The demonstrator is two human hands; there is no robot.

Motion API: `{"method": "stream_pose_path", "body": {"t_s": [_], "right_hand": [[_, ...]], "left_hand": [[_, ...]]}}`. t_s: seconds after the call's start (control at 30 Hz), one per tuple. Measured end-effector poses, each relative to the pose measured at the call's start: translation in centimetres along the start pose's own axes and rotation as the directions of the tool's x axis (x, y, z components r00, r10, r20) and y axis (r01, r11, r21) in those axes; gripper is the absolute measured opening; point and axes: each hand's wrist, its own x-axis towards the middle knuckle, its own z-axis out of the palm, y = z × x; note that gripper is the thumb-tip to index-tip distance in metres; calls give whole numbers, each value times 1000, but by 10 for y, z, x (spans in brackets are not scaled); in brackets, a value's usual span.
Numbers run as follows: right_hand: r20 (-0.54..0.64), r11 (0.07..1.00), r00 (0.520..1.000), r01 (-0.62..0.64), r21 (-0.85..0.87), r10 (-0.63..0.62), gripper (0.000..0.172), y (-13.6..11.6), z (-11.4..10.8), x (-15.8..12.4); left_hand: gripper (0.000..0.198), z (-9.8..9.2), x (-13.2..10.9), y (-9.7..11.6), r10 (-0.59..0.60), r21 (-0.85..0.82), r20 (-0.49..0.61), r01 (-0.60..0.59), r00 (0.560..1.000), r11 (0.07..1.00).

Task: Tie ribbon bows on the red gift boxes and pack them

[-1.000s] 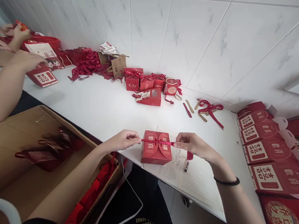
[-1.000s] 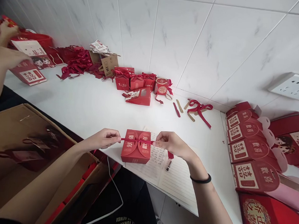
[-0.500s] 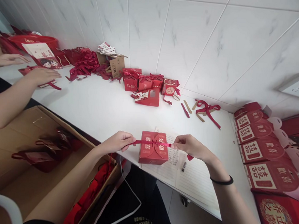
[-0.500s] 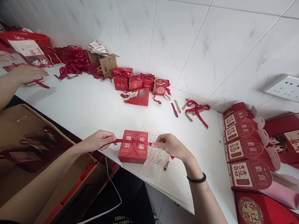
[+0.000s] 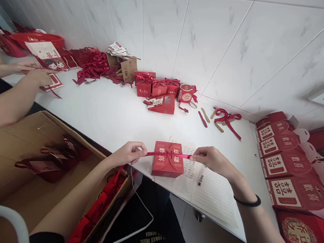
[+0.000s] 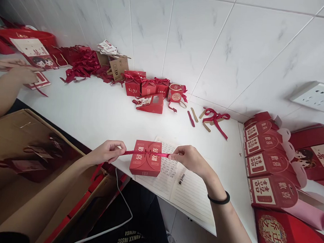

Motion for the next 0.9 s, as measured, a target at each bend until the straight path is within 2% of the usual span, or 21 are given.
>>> {"method": "stream_pose_path", "body": {"t_s": [0.1, 0.37, 0.47, 0.63, 0.73, 0.9], "right_hand": [[45, 999, 999, -7, 32, 5, 50, 3, 0, 3], [64, 987, 994, 76, 141, -86, 48, 19, 11, 10], [59, 978, 989, 123, 169, -135, 45, 21, 11, 8], [116, 963, 976, 152, 224, -182, 43, 23, 10, 9], [111, 959, 978, 146, 244, -178, 43, 22, 13, 11], [137, 926, 962, 181, 330, -237, 36, 2, 11, 1]], "left_hand": [[35, -1, 1, -1, -13, 8, 33, 13, 999, 1000], [34, 1, 5, -10, 17, -72, 73, -12, 997, 997], [37, 0, 5, -10, 14, -63, 69, -10, 997, 998], [40, 0, 3, -10, -1, 9, 73, 0, 997, 1000], [37, 0, 1, -5, -1, 51, 55, -2, 998, 999], [34, -6, -3, 19, 44, 16, 151, -46, 988, 999]]}}
